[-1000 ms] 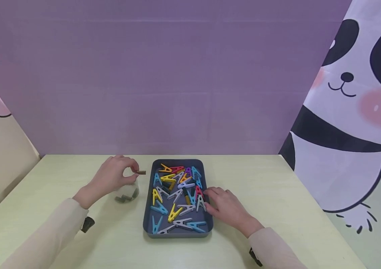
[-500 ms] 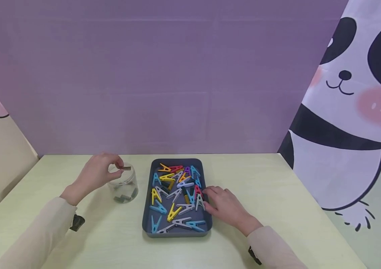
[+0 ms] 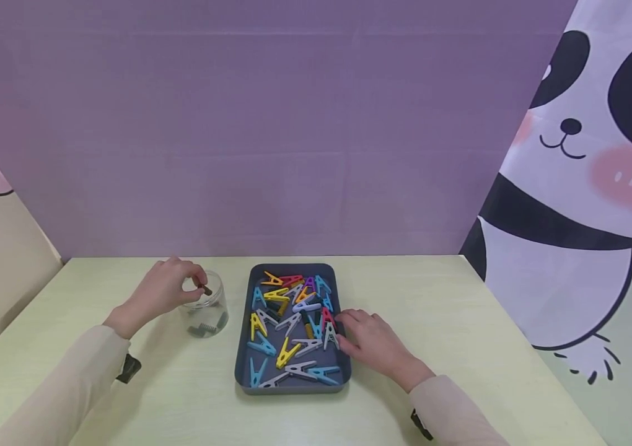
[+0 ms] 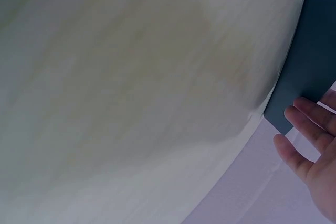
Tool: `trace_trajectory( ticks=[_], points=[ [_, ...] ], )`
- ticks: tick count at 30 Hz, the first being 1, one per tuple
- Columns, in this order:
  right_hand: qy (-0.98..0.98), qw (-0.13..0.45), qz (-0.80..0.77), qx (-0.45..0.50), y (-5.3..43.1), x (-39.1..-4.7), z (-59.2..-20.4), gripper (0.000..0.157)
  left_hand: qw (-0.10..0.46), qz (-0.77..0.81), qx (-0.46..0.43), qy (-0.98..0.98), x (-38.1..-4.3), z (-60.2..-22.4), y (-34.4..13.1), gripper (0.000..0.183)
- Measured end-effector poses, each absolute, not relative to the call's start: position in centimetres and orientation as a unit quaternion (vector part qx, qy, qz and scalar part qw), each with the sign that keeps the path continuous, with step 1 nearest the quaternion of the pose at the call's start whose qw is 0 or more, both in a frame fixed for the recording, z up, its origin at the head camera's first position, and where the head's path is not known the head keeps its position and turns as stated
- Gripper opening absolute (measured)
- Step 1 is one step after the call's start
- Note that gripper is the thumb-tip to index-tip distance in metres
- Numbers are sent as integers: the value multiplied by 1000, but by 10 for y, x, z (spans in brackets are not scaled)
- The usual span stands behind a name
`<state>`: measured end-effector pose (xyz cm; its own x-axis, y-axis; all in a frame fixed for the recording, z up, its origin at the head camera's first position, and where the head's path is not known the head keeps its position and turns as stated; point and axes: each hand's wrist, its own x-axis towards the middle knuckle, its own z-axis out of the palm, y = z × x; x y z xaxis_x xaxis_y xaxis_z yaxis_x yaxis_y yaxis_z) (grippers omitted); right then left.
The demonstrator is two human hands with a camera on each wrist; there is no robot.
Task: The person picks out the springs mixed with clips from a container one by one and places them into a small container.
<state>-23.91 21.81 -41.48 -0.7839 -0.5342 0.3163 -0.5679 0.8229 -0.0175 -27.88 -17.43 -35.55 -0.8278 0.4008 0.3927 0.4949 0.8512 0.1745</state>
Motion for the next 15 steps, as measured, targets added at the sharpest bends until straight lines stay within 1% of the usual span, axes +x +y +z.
trace_trajectory(
  ticks=[3, 9, 15],
  points=[
    [-943, 150, 56, 292, 218, -239, -414, 35, 164, -132, -240, -948, -280, -356, -174, 9],
    [-941, 154, 58, 295, 218, -238, -414, 34, 161, -116, -256, -946, -281, -354, -172, 8],
    [-939, 160, 60, 299, 218, -238, -413, 33, 152, -112, -248, -950, -282, -355, -172, 9]
  ],
)
